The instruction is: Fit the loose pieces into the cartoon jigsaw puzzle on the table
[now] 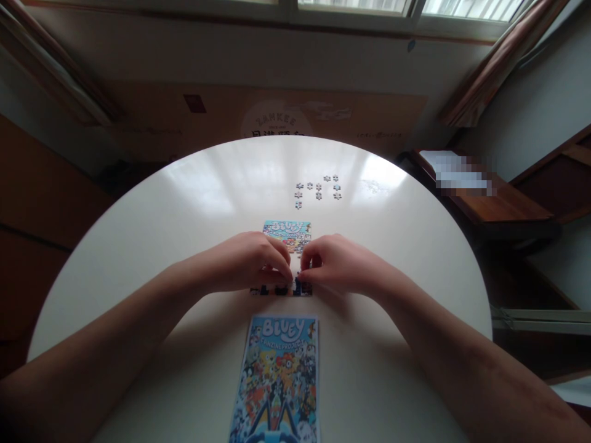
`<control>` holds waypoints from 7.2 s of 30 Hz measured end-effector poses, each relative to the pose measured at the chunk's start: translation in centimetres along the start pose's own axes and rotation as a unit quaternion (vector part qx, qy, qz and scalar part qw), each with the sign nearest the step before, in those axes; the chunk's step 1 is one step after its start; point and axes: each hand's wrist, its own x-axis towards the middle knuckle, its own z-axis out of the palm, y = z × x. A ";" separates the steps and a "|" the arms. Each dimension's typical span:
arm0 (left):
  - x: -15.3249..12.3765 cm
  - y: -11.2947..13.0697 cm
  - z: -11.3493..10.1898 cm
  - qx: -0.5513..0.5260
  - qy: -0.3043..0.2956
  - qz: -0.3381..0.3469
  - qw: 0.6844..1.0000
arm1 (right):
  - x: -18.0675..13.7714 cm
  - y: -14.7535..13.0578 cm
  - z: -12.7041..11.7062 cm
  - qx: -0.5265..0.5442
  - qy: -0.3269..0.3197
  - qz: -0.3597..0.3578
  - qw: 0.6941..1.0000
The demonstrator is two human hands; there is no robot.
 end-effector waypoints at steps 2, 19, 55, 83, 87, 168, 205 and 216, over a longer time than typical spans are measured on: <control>0.0 -0.1 0.1 0.002 0.000 0.001 1.000 | 0.0 0.0 0.0 -0.003 0.002 0.000 1.000; -0.2 -0.2 -0.1 0.011 0.008 0.003 1.000 | -0.2 -0.4 0.5 -0.035 0.013 0.010 0.999; -1.6 -8.1 -0.1 -0.185 0.487 -0.313 0.794 | 7.0 9.3 -9.7 -0.015 0.215 0.169 0.962; -1.8 -8.4 0.1 -0.199 0.487 -0.317 0.789 | 13.4 12.7 -10.4 -0.115 0.299 0.187 0.929; -1.8 -8.6 0.3 -0.196 0.490 -0.314 0.789 | 13.0 12.7 -8.3 -0.136 0.363 0.164 0.907; -2.2 -4.0 -2.4 -0.226 0.124 -0.190 0.947 | 1.9 -2.3 4.5 0.097 0.082 -0.114 0.985; -2.9 -1.8 -1.6 -0.053 -0.071 -0.161 0.983 | 0.7 -1.2 3.0 -0.114 0.082 -0.242 0.960; -2.4 -1.1 -1.3 -0.014 -0.071 -0.202 0.977 | 0.1 -3.2 3.0 -0.216 0.062 -0.242 0.944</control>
